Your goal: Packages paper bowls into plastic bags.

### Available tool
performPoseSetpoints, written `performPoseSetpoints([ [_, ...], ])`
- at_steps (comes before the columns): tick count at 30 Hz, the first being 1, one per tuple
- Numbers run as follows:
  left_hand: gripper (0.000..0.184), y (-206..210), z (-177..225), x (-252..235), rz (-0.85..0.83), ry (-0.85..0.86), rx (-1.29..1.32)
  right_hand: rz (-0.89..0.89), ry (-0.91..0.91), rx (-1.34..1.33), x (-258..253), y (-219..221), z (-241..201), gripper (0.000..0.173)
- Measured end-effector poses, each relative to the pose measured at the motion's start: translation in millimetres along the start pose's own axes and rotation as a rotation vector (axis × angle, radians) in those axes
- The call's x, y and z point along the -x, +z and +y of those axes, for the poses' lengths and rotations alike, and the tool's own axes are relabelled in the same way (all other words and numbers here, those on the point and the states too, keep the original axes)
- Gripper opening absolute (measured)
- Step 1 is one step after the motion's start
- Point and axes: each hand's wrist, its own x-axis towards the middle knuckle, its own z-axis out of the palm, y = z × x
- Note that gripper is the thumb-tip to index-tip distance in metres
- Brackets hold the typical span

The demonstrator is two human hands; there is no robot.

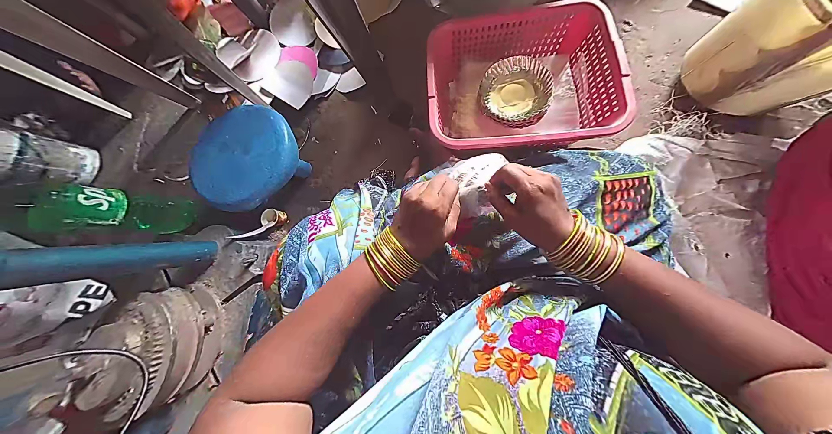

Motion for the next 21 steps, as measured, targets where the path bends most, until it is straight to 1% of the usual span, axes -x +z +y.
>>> performPoseSetpoints([
  [2, 0.012, -10, 3, -11, -0.046, -0.022, 0.01, -0.008, -0.065, 0.004, -5, -4, -4, 0.014],
  [4, 0.005, -17, 3, -21, -0.107, -0.096, 0.043, -0.02, -0.099, -0.004, -11, -3, -8, 0.014],
  [5, 0.005, -20, 2, -25, -0.141, -0.135, 0.06, -0.033, -0.096, -0.032, -15, -1, -9, 0.013],
  [7, 0.012, -20, -2, -28, -0.182, -0.162, 0.054, -0.052, -0.068, -0.117, -23, 4, -9, 0.011],
  [8, 0.016, -19, -3, -28, -0.188, -0.149, 0.027, -0.054, -0.058, -0.15, -26, 6, -7, 0.013],
  [10, 0.017, -16, -6, -26, -0.203, -0.112, -0.033, -0.057, -0.063, -0.18, -32, 9, -5, 0.017],
  [13, 0.02, -13, -7, -24, -0.243, -0.082, -0.105, -0.132, -0.124, -0.131, -37, 11, 0, 0.019],
  [16, 0.02, -14, -8, -27, -0.291, -0.055, -0.134, -0.205, -0.271, -0.013, -43, 11, 8, 0.02],
  [19, 0.01, -12, -11, -31, -0.24, 0.117, -0.299, -0.234, -0.461, 0.142, -49, 8, 14, 0.014],
  [21, 0.005, -16, -10, -37, -0.233, 0.211, -0.409, -0.211, -0.543, 0.193, -55, 4, 15, 0.01],
])
